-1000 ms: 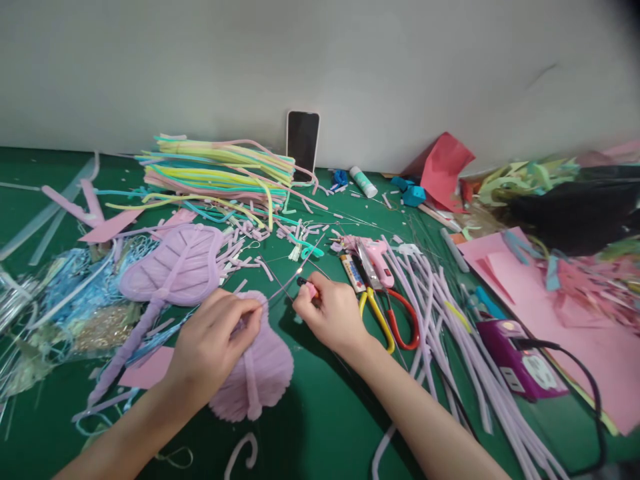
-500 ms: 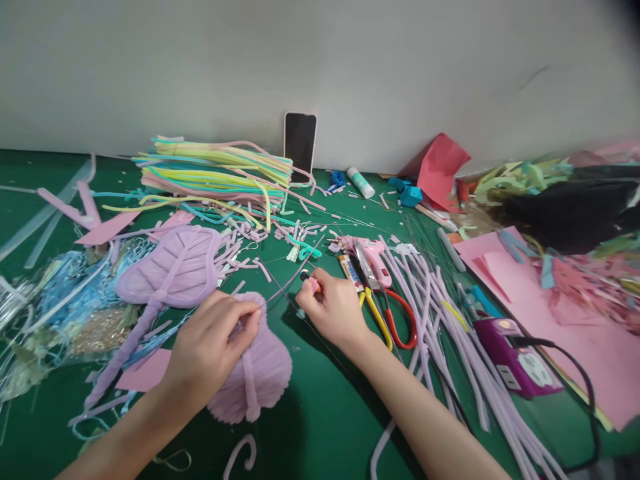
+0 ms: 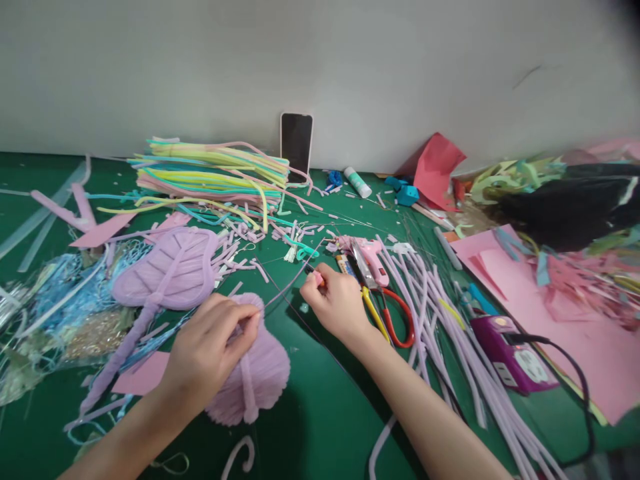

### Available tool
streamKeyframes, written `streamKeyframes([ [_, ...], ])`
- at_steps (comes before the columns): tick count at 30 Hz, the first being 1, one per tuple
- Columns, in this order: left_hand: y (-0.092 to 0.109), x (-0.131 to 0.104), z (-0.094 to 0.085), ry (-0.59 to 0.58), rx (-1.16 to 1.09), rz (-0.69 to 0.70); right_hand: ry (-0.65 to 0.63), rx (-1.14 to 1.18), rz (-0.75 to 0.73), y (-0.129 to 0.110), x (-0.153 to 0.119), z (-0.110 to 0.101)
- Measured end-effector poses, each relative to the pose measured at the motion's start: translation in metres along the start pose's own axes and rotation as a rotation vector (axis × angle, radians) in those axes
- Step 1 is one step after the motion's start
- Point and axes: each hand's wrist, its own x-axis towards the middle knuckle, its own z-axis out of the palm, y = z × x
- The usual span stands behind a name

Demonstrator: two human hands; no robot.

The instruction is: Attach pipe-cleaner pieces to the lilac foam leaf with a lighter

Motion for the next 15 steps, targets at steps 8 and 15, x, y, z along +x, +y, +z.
streamKeyframes([
  [8, -0.0008, -0.0005, 0.0012, 0.011, 0.005, 0.01, -0.013, 0.026, 0.016, -0.0008, 0.0, -0.001],
  [15, 0.0, 0.0007, 0.001, 0.017, 0.002, -0.006, -0.019, 0.023, 0.012, -0.0017, -0.0008, -0.0012],
])
